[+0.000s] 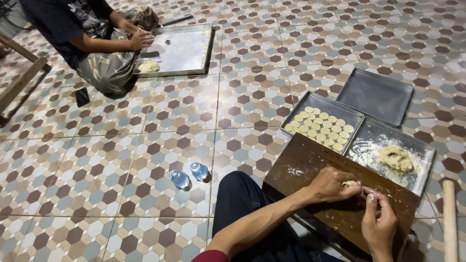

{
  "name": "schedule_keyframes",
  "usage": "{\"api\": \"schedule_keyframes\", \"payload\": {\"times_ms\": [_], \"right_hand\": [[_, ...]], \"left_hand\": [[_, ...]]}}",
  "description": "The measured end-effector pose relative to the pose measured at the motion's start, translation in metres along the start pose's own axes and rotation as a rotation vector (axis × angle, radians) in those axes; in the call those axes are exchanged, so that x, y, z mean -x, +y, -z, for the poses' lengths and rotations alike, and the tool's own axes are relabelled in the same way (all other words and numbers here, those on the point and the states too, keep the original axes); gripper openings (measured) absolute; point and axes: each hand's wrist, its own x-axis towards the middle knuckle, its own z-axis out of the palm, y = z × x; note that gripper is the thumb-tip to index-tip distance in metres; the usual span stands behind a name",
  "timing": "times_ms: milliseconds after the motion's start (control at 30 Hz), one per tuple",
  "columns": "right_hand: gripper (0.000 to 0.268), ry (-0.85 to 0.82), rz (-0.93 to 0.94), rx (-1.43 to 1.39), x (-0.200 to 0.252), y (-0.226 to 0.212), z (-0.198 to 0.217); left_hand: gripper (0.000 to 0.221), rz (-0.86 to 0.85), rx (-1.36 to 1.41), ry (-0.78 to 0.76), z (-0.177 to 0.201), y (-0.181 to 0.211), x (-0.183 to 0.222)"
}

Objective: Cutting circular shapes from a sheet of dough using a mold and placing them onto a metal tray.

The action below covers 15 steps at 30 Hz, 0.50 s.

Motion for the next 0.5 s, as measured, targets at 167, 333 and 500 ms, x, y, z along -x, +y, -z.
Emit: {"api": "schedule_keyframes", "payload": {"times_ms": [167, 333, 500], "right_hand": [[0.025, 0.003, 0.026, 0.002, 0.001, 0.013, -0.002], [0.029, 0.000, 0.006, 0.059, 0.003, 0.035, -0.002], [0.027, 0.018, -0.081, 0.021, 0.010, -0.011, 0.004]], "left_hand": [[0.031, 0.078, 0.093, -0.029, 0.009, 0.014, 0.002], [0.010, 0.024, 0.252, 0.061, 0.012, 0.021, 0.003], [0.031, 0.042, 0.303, 0.198, 0.014, 0.032, 0.009]]}}
